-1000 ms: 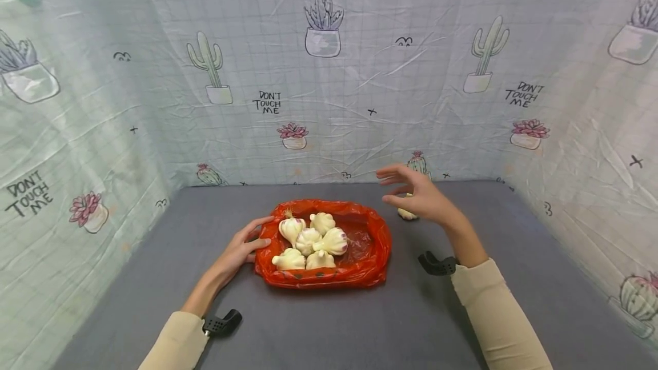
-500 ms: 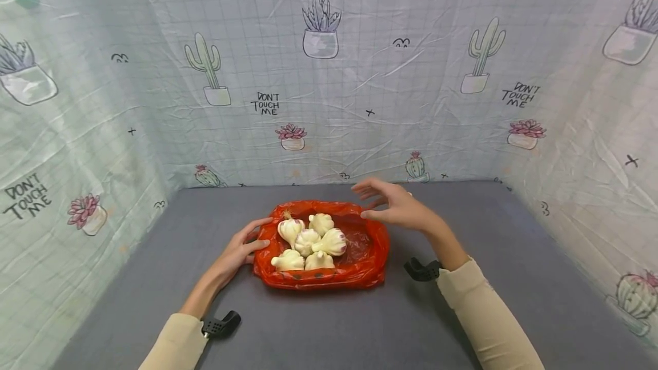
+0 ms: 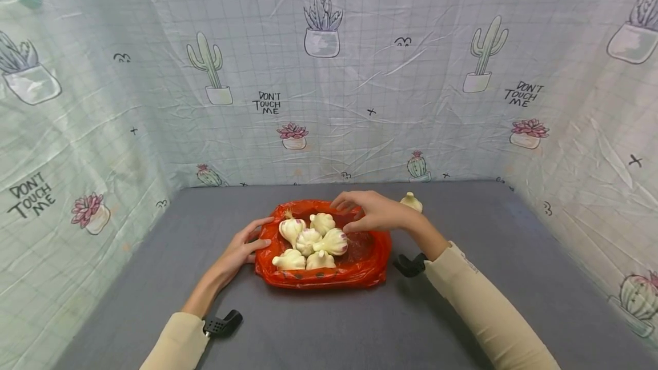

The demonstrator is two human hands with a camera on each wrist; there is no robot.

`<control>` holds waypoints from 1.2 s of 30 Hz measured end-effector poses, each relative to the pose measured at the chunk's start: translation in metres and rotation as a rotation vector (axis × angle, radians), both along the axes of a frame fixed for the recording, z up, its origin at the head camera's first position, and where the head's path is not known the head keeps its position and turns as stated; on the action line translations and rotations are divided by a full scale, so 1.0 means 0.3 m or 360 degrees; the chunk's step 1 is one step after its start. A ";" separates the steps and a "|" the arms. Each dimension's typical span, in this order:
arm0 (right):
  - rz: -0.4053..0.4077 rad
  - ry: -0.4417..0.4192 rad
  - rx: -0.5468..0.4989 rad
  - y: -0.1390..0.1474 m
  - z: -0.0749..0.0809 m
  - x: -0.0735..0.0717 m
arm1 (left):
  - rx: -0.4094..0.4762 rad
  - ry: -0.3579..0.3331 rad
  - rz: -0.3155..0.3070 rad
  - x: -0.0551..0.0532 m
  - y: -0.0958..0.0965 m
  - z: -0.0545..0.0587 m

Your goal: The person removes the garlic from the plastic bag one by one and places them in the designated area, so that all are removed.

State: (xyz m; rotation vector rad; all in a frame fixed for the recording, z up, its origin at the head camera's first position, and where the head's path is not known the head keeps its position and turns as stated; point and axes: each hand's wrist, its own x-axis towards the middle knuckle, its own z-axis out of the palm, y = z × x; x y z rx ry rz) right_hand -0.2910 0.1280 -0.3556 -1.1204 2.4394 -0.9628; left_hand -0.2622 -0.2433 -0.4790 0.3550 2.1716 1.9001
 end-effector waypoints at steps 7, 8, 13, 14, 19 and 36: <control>0.0059 0.0010 0.0225 -0.048 -0.006 -0.035 | 0.0002 0.0003 0.0000 -0.001 0.001 0.001; 0.0071 0.0007 0.0254 -0.056 -0.004 -0.036 | 0.0004 0.0004 -0.0001 -0.001 0.001 0.001; 0.0132 -0.0018 0.0364 -0.096 0.009 -0.037 | 0.0005 0.0008 -0.0002 -0.003 0.002 0.001; 0.0144 -0.0013 0.0390 -0.103 0.011 -0.037 | 0.0004 0.0009 -0.0001 -0.004 0.002 0.000; 0.0172 -0.0005 0.0536 -0.140 0.010 -0.043 | -0.0005 0.0023 -0.0002 -0.008 -0.001 -0.007; 0.0148 -0.0056 0.0784 -0.209 -0.043 -0.053 | -0.0017 -0.0008 0.0009 -0.006 -0.003 -0.003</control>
